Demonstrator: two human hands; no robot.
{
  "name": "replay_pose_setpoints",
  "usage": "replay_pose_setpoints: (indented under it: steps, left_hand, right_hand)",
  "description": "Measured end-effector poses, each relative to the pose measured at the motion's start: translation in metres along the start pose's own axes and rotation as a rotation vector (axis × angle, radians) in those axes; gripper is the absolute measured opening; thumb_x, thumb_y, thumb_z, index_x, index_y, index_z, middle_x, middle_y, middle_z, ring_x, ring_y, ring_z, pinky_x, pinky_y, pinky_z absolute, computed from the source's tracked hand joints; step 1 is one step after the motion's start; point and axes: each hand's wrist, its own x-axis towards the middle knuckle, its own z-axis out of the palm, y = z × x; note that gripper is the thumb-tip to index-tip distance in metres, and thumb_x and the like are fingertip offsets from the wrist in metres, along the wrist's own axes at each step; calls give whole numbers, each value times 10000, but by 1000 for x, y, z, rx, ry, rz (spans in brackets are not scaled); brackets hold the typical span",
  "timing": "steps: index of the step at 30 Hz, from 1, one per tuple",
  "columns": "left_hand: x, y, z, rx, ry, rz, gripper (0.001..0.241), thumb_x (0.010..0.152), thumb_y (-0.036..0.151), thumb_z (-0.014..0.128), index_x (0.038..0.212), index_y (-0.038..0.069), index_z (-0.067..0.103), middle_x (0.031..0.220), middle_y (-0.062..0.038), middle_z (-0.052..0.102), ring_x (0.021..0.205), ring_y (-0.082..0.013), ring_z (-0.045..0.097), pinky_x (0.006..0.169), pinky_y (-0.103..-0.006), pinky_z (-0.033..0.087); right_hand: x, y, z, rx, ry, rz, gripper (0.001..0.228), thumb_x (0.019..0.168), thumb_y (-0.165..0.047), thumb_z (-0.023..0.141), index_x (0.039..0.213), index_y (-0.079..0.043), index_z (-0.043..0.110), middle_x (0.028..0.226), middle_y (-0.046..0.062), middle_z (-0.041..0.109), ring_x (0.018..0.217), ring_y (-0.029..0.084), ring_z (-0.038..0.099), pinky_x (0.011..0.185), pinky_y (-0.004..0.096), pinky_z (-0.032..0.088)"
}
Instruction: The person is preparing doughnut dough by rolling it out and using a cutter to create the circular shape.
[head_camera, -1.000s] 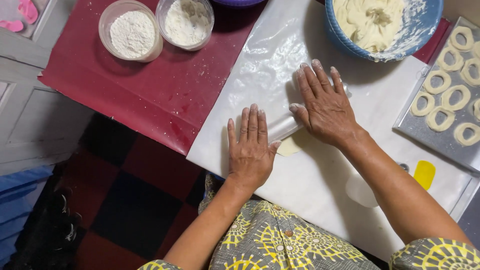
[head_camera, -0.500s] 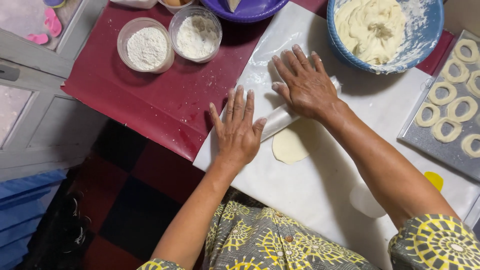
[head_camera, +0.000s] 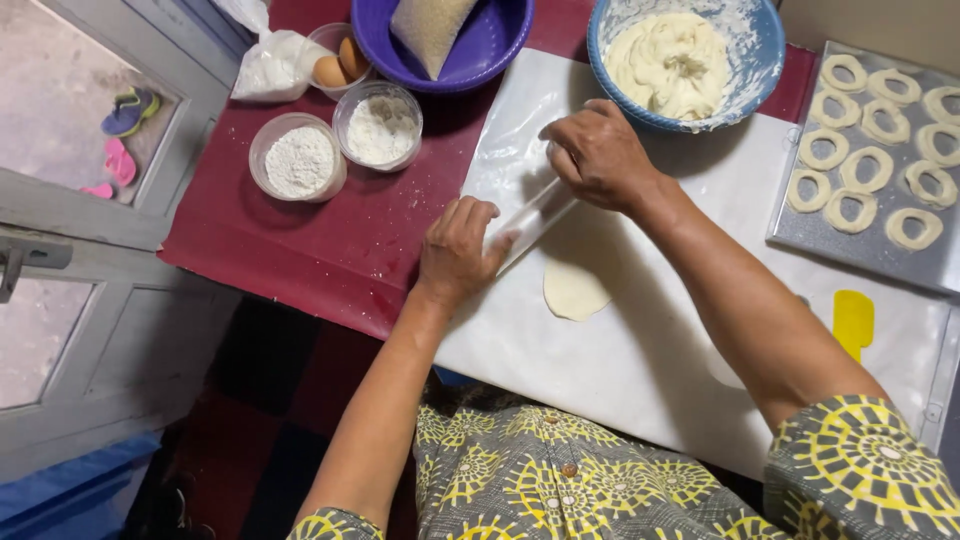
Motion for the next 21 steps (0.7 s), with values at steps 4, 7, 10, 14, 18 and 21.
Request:
replay_pose_setpoints:
  steps: [4, 7, 10, 14, 18, 21]
  left_hand:
    - [10, 5, -8, -66, -107, 181, 534, 808, 450, 819, 1118, 65, 618, 985, -100, 638, 907, -240, 668, 760, -412, 599]
    - [21, 9, -11, 18, -249, 200, 593, 706, 351, 867, 1169, 75, 620, 997, -111, 640, 909, -259, 678, 770, -437, 594]
    - [36, 17, -26, 75, -370, 163, 558, 741, 267, 864, 1208, 91, 614, 1011, -110, 637, 933, -263, 677, 814, -451, 577]
    - [56, 25, -50, 27, -370, 300, 530, 743, 216, 843, 1218, 125, 624, 1017, -98, 642, 967, -270, 654, 857, -460, 518]
    - [60, 33, -53, -108, -444, 509, 547, 714, 168, 824, 1226, 143, 633, 1029, -88, 643, 1000, -276, 632, 898, -456, 485]
    - [46, 34, -39, -168, -551, 628, 532, 714, 141, 812, 1217, 137, 638, 1035, -88, 637, 1032, -280, 621, 933, -464, 478]
  right_hand:
    - [-27, 5, -17, -138, -331, -69, 322, 884, -228, 642, 1180, -114, 694, 999, 126, 732, 1091, 275, 645, 1182, 546, 310]
    - [-45, 14, -10, -163, -273, -152, 675, 583, -168, 797, 1242, -128, 654, 1180, 132, 671, 1206, 340, 574, 1040, 552, 322]
    - [-65, 2, -22, -245, -323, -25, 650, 672, -141, 854, 1279, -181, 625, 1223, 62, 649, 1242, 278, 561, 1139, 563, 308]
    - [-103, -40, -56, -304, -267, 162, 557, 743, -225, 826, 1252, -141, 615, 1075, 84, 652, 1125, 272, 614, 1203, 541, 307]
    - [-158, -97, -62, -295, -231, 406, 523, 791, -315, 767, 1225, -96, 574, 1014, 119, 649, 1066, 290, 633, 1181, 539, 327]
    - [-206, -121, -23, -239, -182, 527, 540, 797, -266, 745, 1257, -63, 550, 1050, 148, 652, 1043, 294, 636, 1160, 576, 301]
